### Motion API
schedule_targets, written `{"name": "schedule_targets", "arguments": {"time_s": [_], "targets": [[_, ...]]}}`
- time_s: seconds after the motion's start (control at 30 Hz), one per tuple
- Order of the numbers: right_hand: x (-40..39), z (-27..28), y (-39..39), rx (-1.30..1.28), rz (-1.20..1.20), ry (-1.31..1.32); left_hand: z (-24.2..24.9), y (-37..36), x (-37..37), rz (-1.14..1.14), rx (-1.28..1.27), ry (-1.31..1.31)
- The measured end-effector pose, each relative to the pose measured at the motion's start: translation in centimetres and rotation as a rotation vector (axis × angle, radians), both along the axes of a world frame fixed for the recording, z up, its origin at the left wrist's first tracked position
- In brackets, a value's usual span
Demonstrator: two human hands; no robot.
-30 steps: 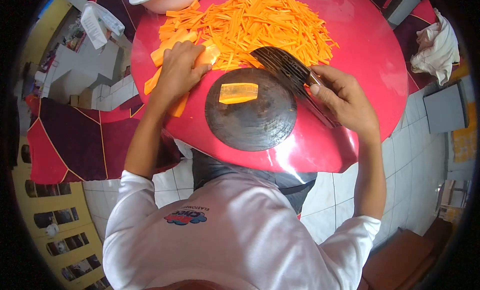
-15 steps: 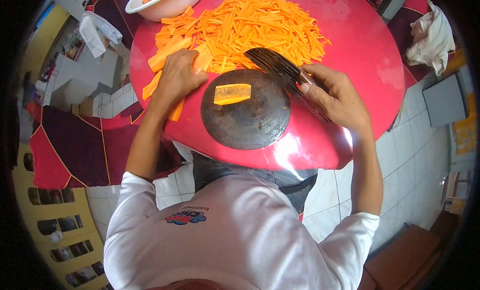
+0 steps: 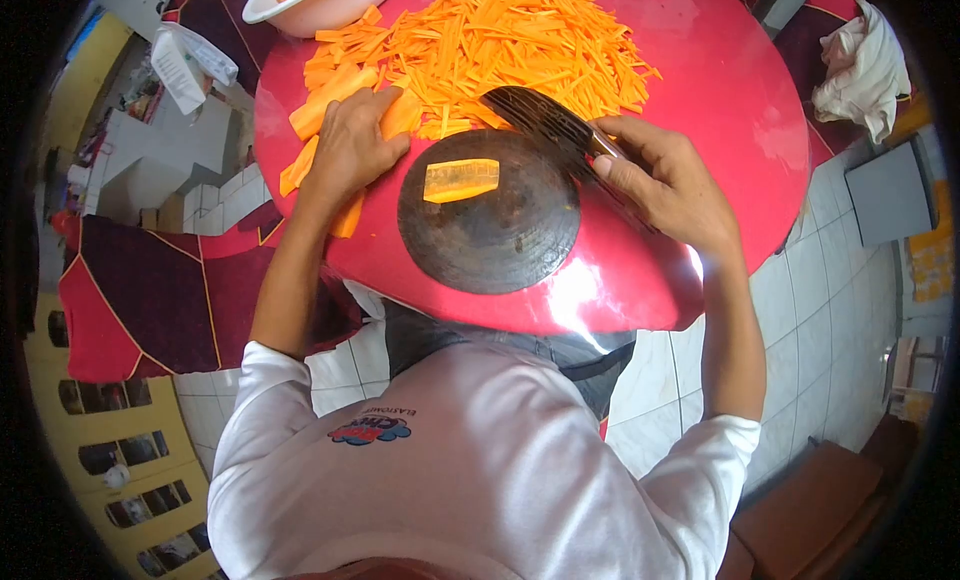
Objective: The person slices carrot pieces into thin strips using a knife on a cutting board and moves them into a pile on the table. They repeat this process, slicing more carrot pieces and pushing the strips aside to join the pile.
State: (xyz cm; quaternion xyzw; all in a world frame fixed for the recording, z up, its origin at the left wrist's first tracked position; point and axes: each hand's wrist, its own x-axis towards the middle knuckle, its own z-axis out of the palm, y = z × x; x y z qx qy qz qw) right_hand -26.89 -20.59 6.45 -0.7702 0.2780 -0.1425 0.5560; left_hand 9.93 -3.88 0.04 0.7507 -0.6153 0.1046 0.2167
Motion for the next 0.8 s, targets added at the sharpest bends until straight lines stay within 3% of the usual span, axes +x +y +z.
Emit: {"name": "schedule_targets", "arguments": {"time_s": [0.07, 0.17, 0.23, 0.33, 0.43, 0.53, 0.73, 0.8], "targets": [[-0.2, 0.5, 0.1, 0.043, -0.013, 0.073, 0.0, 0.1, -0.2, -0.004, 0.002, 0.061], [-1.0, 1.1, -0.2, -0.267, 0.090, 0.064, 0.5, 0.5, -0.2, -0.021, 0.015, 0.241], [-1.4, 1.1, -0.3, -0.325, 0.121, 0.027, 1.2, 1.0, -0.5, -0.066, -0.026, 0.283], [-1.6, 2.2, 0.2, -0.354, 0.095, 0.064, 3.4, 3.1, -2.7, -0.096, -0.098, 0.477], [-1.5, 2.3, 0.1, -0.342, 0.060, 0.104, 4.3, 4.9, -5.8, -0.278, -0.144, 0.614], [-1.3, 1.7, -0.1, -0.309, 0.033, 0.133, 3.4, 5.3, -9.1, -0.305, -0.146, 0.481], [-1.0, 1.5, 0.1, -0.326, 0.049, 0.113, 3.1, 2.6, -6.5, -0.438, 0.044, 0.551], [-1.0, 1.3, 0.1, -0.345, 0.051, 0.094, 1.9, 1.4, -6.0, -0.446, 0.035, 0.426]]}}
